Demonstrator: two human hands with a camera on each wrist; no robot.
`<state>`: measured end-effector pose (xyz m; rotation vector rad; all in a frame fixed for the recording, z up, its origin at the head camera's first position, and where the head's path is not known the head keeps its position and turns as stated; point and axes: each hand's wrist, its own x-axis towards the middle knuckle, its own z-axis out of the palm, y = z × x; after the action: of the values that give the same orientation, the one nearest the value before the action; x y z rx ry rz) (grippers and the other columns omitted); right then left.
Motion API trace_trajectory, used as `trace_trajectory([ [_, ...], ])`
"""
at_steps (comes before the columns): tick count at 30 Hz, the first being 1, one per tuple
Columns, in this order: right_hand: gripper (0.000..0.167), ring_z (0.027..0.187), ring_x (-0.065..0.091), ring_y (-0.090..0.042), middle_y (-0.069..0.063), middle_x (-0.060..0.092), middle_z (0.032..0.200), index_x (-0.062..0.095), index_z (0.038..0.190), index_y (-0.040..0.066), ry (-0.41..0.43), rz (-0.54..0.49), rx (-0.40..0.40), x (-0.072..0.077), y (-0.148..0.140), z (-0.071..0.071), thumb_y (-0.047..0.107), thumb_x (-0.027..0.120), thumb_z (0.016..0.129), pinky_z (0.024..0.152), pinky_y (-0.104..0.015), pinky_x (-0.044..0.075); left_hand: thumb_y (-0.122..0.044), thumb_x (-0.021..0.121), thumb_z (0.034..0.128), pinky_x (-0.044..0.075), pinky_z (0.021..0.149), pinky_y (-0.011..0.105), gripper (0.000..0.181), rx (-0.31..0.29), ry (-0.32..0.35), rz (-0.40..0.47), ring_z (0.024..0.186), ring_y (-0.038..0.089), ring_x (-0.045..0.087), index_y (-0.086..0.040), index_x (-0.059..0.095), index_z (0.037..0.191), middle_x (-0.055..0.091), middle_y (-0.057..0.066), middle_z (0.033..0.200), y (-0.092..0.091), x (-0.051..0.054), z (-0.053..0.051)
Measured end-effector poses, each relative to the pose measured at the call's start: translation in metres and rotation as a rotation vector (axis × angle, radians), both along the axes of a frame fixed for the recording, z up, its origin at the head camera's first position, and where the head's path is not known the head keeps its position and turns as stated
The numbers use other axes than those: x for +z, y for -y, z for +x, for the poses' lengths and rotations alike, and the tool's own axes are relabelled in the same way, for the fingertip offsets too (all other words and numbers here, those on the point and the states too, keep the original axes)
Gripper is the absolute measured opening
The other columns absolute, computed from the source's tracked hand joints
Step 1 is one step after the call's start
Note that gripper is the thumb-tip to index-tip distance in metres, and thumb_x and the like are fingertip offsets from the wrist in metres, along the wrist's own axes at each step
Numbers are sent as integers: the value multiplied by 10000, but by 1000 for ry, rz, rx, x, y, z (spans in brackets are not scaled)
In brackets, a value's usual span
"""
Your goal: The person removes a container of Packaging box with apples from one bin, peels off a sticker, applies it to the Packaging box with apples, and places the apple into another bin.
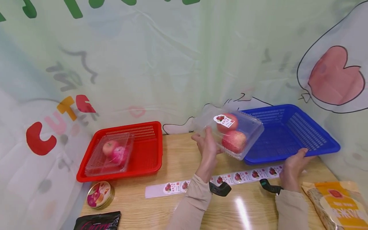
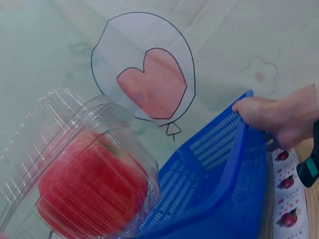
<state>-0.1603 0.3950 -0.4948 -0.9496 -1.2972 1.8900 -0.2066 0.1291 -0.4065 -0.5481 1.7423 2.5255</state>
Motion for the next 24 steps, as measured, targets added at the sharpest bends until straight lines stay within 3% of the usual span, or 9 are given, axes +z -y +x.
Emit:
trace_trajectory([
  [4,618,1589,56,61,181,-7,1774,-89,1701,329,-17,7,-20,-2,1,-2,389,206,1161,1261,-99,16,-456,636,996,635,611,484,738,-47,11,-18,1117,325,573,-80,282,1524,471,211,1441,-14,8,-5],
  [9,596,1583,129,38,153,75,1776,-36,1706,339,-62,12,-39,-2,2,-1,371,210,1165,1266,-105,62,-463,664,988,632,590,513,700,-100,34,-60,1033,322,637,-83,338,1477,546,221,1331,-39,14,-8],
  [15,589,1578,196,4,114,149,1771,12,1711,307,-127,-4,-54,-2,3,0,352,232,1167,1271,-116,124,-458,706,961,626,540,535,747,-159,95,-69,1142,418,643,-123,333,1514,508,241,1397,-70,13,-9],
  [24,611,1595,144,12,136,105,1779,-31,1714,281,-105,-26,-65,2,5,2,374,220,1164,1258,-91,82,-393,737,930,598,586,672,604,-197,69,-79,1036,423,651,-109,406,1348,522,188,1297,-103,12,-14],
])
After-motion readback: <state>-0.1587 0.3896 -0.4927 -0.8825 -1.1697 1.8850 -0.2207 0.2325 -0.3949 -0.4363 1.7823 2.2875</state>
